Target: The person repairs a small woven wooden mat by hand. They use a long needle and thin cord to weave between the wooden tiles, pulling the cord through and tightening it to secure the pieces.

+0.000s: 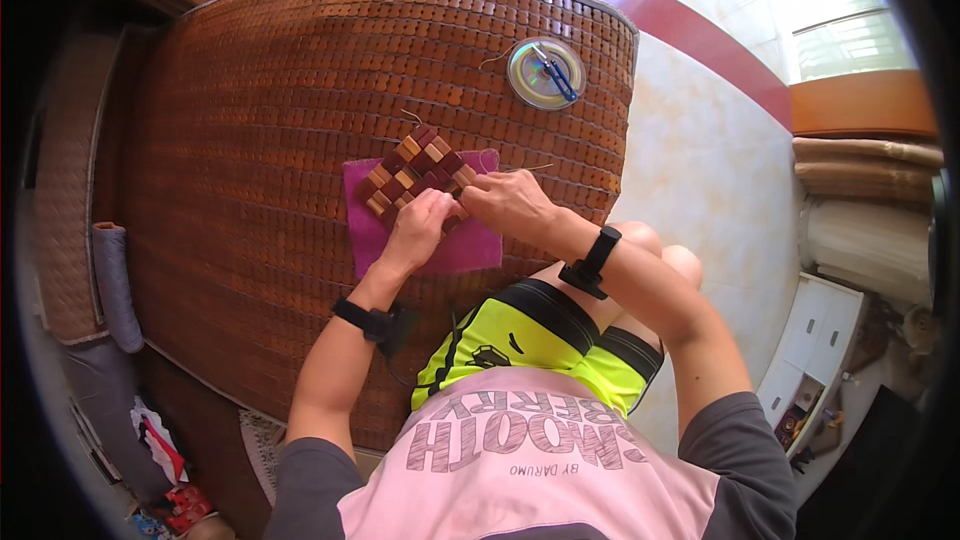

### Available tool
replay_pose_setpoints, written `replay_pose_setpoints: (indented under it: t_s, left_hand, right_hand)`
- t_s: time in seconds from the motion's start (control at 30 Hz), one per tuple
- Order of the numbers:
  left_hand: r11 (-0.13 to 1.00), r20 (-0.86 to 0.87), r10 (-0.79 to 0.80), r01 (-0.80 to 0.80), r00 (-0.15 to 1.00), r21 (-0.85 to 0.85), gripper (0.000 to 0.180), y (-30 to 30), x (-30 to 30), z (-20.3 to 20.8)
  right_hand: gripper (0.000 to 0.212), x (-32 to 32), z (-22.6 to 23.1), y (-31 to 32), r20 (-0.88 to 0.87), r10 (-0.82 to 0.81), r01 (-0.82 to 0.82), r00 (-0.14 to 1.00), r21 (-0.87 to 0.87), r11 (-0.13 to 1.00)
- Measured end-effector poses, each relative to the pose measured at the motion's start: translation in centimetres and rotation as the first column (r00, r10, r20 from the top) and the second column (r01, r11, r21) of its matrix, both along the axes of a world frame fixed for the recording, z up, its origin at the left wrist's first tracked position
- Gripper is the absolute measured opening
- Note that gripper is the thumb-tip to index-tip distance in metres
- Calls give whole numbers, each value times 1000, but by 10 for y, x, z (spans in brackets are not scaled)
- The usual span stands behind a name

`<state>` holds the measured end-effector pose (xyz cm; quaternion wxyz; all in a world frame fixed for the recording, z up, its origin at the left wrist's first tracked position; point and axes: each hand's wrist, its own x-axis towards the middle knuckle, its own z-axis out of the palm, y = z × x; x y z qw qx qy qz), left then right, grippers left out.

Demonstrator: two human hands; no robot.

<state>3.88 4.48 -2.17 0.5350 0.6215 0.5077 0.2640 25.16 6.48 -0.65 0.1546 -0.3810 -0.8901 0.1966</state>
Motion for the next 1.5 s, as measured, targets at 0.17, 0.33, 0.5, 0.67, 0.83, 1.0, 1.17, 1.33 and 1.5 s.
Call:
replay_pose_setpoints:
  t_s: [0.17,0.33,0.5,0.67,0.83,1.0,1.17,1.33,1.5]
  left_hand:
    - [1000,-59,-1,0,998,-25,21,-4,0,7]
    - [987,-130,-81,98,988,129,15,-2,-3,7]
    - [969,-202,-100,141,974,201,12,-1,2,7]
    - [780,-191,-90,189,977,597,20,12,18,15]
    - [818,-362,-190,351,913,456,30,24,25,2]
    - [795,-440,-249,442,863,416,32,26,30,8]
    - [752,-443,-253,462,860,469,31,24,30,1]
    - [770,-498,-179,436,848,466,29,20,35,1]
    - [769,-491,-172,428,854,474,32,18,37,1]
  right_hand:
    - [8,-3,12,-7,-478,-229,250,848,-19,968]
    - [12,-5,30,-31,-426,-768,136,479,-828,544]
    - [16,5,50,-60,-384,-893,43,233,-914,404]
    - [15,6,51,-95,-448,-877,109,173,-877,469]
    - [11,2,78,-128,-421,-855,188,303,-853,487]
    - [12,-14,76,-158,-376,-811,208,448,-839,504]
    - [2,-11,76,-155,-667,-675,218,316,-641,736]
    - [4,-4,97,-153,-788,-456,283,414,-365,887]
    - [3,4,96,-164,-678,-483,359,555,-329,874]
